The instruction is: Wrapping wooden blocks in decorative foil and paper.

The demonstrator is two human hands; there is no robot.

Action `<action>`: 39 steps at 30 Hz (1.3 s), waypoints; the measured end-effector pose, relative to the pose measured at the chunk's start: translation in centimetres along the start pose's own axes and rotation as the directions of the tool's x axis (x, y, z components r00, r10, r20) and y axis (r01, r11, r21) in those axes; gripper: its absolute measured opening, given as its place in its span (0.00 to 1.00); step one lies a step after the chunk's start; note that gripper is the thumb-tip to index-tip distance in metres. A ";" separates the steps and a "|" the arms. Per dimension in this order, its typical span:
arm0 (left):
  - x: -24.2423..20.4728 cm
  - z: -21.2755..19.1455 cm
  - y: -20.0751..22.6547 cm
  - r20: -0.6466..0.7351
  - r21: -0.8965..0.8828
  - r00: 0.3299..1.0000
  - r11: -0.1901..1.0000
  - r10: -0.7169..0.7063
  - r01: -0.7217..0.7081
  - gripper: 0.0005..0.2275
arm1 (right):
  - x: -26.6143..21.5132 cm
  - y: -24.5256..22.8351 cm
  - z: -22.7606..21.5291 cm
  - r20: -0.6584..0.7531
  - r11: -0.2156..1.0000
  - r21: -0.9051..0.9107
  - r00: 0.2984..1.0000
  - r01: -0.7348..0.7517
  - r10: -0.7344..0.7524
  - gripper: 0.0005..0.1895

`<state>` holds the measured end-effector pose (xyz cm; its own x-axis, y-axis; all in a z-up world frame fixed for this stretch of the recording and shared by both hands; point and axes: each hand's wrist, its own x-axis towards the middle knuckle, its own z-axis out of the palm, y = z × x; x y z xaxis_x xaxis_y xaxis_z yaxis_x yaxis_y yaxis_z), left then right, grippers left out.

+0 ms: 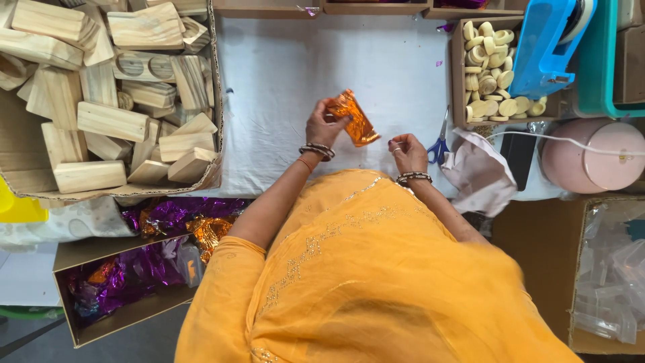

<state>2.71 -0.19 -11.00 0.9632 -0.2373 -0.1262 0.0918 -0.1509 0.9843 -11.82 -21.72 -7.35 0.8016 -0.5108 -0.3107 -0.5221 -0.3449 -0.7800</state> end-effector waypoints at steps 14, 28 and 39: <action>0.5 -4.3 -2.0 0.080 -0.707 0.832 0.558 -0.549 0.436 0.20 | -4.0 1.7 -8.1 -0.163 0.823 -0.518 0.918 0.233 -0.363 0.10; -0.9 -0.4 2.4 0.279 -0.757 0.848 0.441 -0.450 0.483 0.16 | 1.1 -7.6 0.4 0.469 0.754 0.550 0.880 -0.360 0.078 0.30; -1.0 -0.7 -5.4 0.233 -0.339 0.972 0.936 -0.016 0.096 0.36 | 3.7 -6.4 0.6 0.287 0.878 0.465 0.918 0.116 -0.274 0.23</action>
